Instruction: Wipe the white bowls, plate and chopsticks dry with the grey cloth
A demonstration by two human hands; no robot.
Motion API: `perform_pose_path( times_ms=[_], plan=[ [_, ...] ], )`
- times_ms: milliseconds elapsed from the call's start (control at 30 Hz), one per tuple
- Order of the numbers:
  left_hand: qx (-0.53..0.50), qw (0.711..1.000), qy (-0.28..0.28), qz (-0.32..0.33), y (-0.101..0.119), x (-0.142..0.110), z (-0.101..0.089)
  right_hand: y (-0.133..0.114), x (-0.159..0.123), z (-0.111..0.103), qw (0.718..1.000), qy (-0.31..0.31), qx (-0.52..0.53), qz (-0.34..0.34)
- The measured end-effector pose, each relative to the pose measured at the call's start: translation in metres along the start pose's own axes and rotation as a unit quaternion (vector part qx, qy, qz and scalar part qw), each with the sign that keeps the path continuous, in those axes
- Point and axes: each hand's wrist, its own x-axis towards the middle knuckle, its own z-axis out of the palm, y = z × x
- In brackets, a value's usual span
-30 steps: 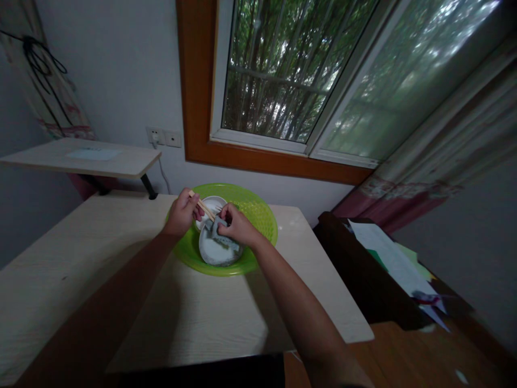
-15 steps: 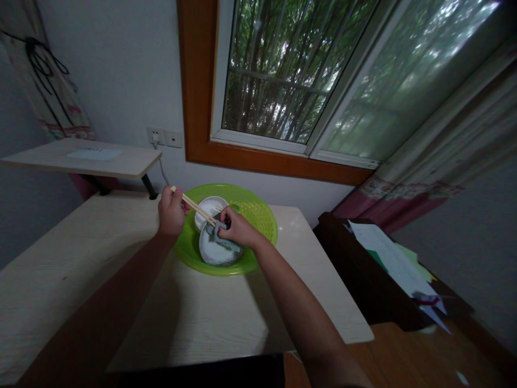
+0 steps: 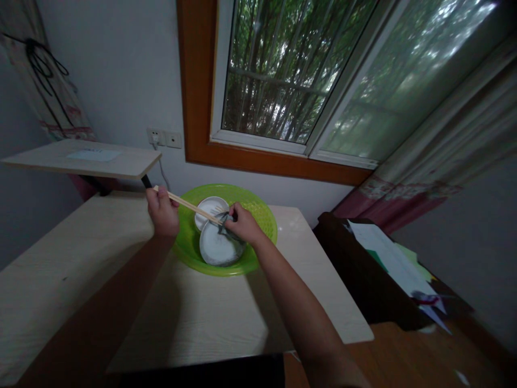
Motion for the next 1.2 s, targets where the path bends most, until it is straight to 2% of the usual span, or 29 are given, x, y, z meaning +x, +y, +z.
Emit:
perform_pose_path(
  times_ms=[67, 100, 233, 367, 433, 500, 600, 667, 867, 1067, 1200],
  plan=[
    [0.000, 0.999, 0.053, 0.003, 0.001, -0.001, 0.003, -0.002, 0.001, -0.002, 0.999, 0.051, 0.001, 0.005],
    [0.006, 0.998, 0.055, 0.001, 0.002, -0.002, 0.006, -0.003, 0.001, -0.003, 0.997, 0.080, 0.007, 0.008],
    [0.056, 0.997, -0.050, -0.005, 0.005, -0.007, 0.014, -0.003, 0.004, -0.006, 0.980, 0.184, 0.069, 0.002],
    [0.068, 0.975, -0.209, -0.017, 0.008, -0.013, 0.019, 0.000, 0.006, -0.006, 0.966, 0.227, 0.124, -0.021],
    [0.050, 0.957, -0.283, -0.038, 0.008, -0.016, 0.021, -0.001, 0.005, -0.005, 0.967, 0.210, 0.145, -0.031],
    [0.025, 0.942, -0.330, -0.061, 0.008, -0.017, 0.023, -0.005, 0.003, -0.004, 0.974, 0.155, 0.161, -0.045],
    [0.004, 0.940, -0.335, -0.069, 0.010, -0.017, 0.024, -0.015, -0.001, -0.002, 0.982, 0.049, 0.171, -0.069],
    [-0.004, 0.945, -0.322, -0.062, 0.012, -0.017, 0.025, -0.020, -0.002, -0.003, 0.982, 0.014, 0.170, -0.078],
    [-0.019, 0.939, -0.341, -0.041, 0.015, -0.018, 0.024, -0.016, 0.001, -0.004, 0.982, 0.031, 0.166, -0.084],
    [-0.026, 0.936, -0.350, -0.038, 0.015, -0.018, 0.023, -0.006, 0.003, 0.003, 0.978, 0.000, 0.206, -0.021],
    [-0.033, 0.936, -0.350, -0.022, 0.014, -0.018, 0.022, -0.009, 0.002, 0.002, 0.983, -0.034, 0.176, -0.027]
  ],
)
